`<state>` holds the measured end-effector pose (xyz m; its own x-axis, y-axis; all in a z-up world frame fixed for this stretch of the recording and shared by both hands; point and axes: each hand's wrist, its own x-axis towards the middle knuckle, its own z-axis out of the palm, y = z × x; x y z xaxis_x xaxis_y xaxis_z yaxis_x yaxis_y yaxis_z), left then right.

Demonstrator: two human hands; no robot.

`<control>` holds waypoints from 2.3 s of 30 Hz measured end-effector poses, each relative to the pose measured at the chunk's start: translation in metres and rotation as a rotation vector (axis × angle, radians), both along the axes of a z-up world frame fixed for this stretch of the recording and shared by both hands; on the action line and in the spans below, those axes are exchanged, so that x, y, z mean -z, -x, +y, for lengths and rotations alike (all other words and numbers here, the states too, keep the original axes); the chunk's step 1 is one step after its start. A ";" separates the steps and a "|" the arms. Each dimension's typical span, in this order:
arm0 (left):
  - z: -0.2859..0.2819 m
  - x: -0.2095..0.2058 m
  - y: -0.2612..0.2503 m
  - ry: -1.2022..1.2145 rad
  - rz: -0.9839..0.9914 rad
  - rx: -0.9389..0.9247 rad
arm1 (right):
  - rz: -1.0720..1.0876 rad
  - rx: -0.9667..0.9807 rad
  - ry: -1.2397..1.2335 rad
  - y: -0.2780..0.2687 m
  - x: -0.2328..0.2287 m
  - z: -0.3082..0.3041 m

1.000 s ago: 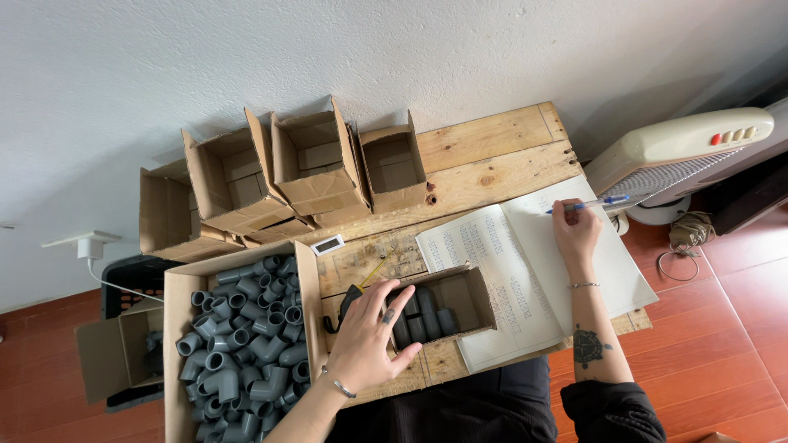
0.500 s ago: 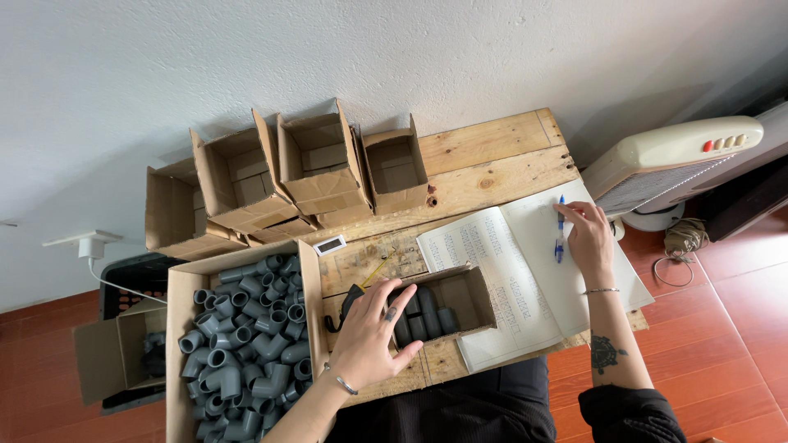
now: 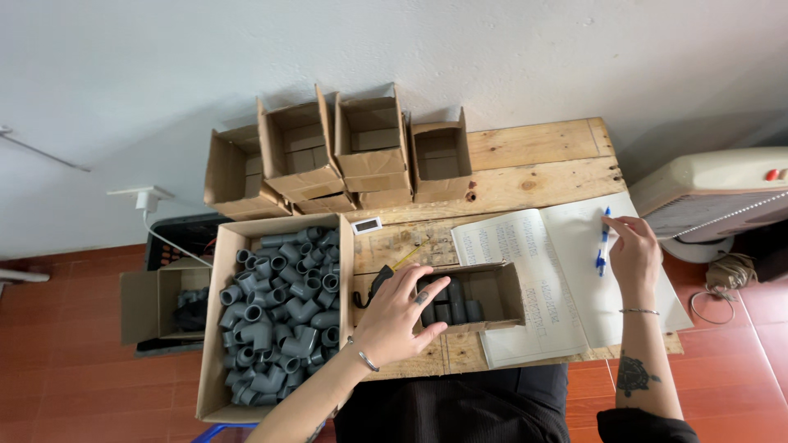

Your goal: The person repeatedly picks up gray plastic pipe fittings from a box, measures them with a tape measure, and records the measurements in a notebook. The person handles the fittings one at a time, measures their dimensions, and writes down the results.

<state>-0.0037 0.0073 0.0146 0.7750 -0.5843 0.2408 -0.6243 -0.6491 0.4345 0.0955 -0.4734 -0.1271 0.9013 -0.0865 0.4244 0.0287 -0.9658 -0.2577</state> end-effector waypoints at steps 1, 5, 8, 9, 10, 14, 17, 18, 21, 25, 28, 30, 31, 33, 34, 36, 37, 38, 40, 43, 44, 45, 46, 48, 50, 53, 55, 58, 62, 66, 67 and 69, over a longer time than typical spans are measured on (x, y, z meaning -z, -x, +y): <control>0.005 -0.001 -0.001 -0.001 -0.001 -0.009 | -0.001 -0.009 -0.001 0.000 -0.006 0.005; 0.037 -0.013 -0.006 -0.015 -0.021 -0.169 | -0.050 -0.075 -0.155 0.004 -0.025 0.024; 0.081 -0.015 -0.014 -0.055 0.003 -0.384 | -0.139 -0.182 -0.232 0.003 -0.039 0.049; 0.096 -0.014 -0.016 -0.099 -0.014 -0.495 | -0.150 -0.214 -0.277 0.003 -0.044 0.058; 0.110 -0.009 -0.018 -0.100 -0.015 -0.500 | -0.150 -0.218 -0.278 0.003 -0.052 0.071; 0.153 0.026 -0.017 -0.455 0.331 -0.599 | -0.157 -0.309 -0.375 0.008 -0.080 0.127; 0.163 0.046 -0.014 -0.535 0.377 -0.595 | -0.122 -0.336 -0.461 0.015 -0.113 0.170; 0.164 0.050 -0.012 -0.549 0.387 -0.586 | -0.121 -0.403 -0.499 0.019 -0.126 0.184; 0.175 0.068 -0.011 -0.574 0.350 -0.586 | -0.132 -0.460 -0.506 0.024 -0.133 0.206; 0.178 0.070 -0.010 -0.577 0.368 -0.564 | -0.117 -0.518 -0.550 0.030 -0.143 0.224; 0.182 0.072 -0.013 -0.624 0.339 -0.521 | -0.102 -0.534 -0.584 0.035 -0.148 0.233; 0.192 0.085 -0.020 -0.666 0.061 -0.481 | -0.059 -0.557 -0.596 0.039 -0.155 0.239; 0.189 0.074 -0.022 -0.666 0.060 -0.482 | -0.060 -0.558 -0.597 0.043 -0.161 0.243; 0.184 0.051 -0.025 -0.452 -0.010 -0.549 | 0.013 -0.591 -0.663 0.049 -0.174 0.252; 0.172 0.032 -0.026 -0.452 -0.010 -0.547 | 0.013 -0.589 -0.664 0.051 -0.176 0.256; 0.148 -0.007 -0.029 -0.177 -0.142 -0.569 | 0.080 -0.656 -0.685 0.054 -0.181 0.264; 0.131 -0.014 -0.028 -0.177 -0.142 -0.566 | 0.080 -0.653 -0.685 0.056 -0.183 0.271; 0.114 -0.021 -0.027 0.068 -0.071 -0.527 | 0.116 -0.706 -0.712 0.059 -0.185 0.278; 0.079 -0.026 -0.025 0.312 0.002 -0.481 | 0.151 -0.758 -0.739 0.061 -0.183 0.290; 0.035 -0.026 -0.023 0.680 0.232 -0.327 | 0.191 -0.790 -0.784 0.060 -0.169 0.302; 0.026 -0.029 -0.022 0.737 0.313 -0.318 | 0.172 -0.745 -0.814 0.060 -0.162 0.305; 0.016 -0.032 -0.022 0.793 0.395 -0.309 | 0.153 -0.699 -0.843 0.059 -0.155 0.307; 0.014 -0.031 -0.024 0.793 0.396 -0.309 | 0.154 -0.698 -0.843 0.058 -0.155 0.305; 0.008 -0.031 -0.029 0.777 0.493 -0.296 | 0.102 -0.601 -0.822 0.056 -0.155 0.301; 0.012 -0.028 -0.036 0.500 0.467 -0.319 | 0.116 -0.539 -0.894 0.054 -0.145 0.291; 0.012 -0.002 -0.036 -0.135 0.444 -0.337 | 0.183 -0.420 -1.073 0.050 -0.114 0.274; 0.009 0.026 -0.034 -0.489 0.442 -0.326 | 0.234 -0.362 -1.178 0.048 -0.099 0.266; 0.006 0.069 -0.033 -0.650 0.551 -0.337 | 0.286 -0.310 -1.278 0.049 -0.096 0.262; 0.003 0.056 -0.036 -0.591 0.641 -0.384 | 0.263 -0.291 -1.309 0.051 -0.100 0.264; 0.001 -0.009 -0.033 -0.341 0.562 -0.514 | 0.246 -0.324 -1.268 0.051 -0.103 0.264; 0.006 -0.018 -0.035 -0.342 0.562 -0.511 | 0.244 -0.321 -1.269 0.051 -0.106 0.266; 0.016 -0.037 -0.038 -0.027 0.539 -0.507 | 0.227 -0.307 -1.359 0.052 -0.112 0.268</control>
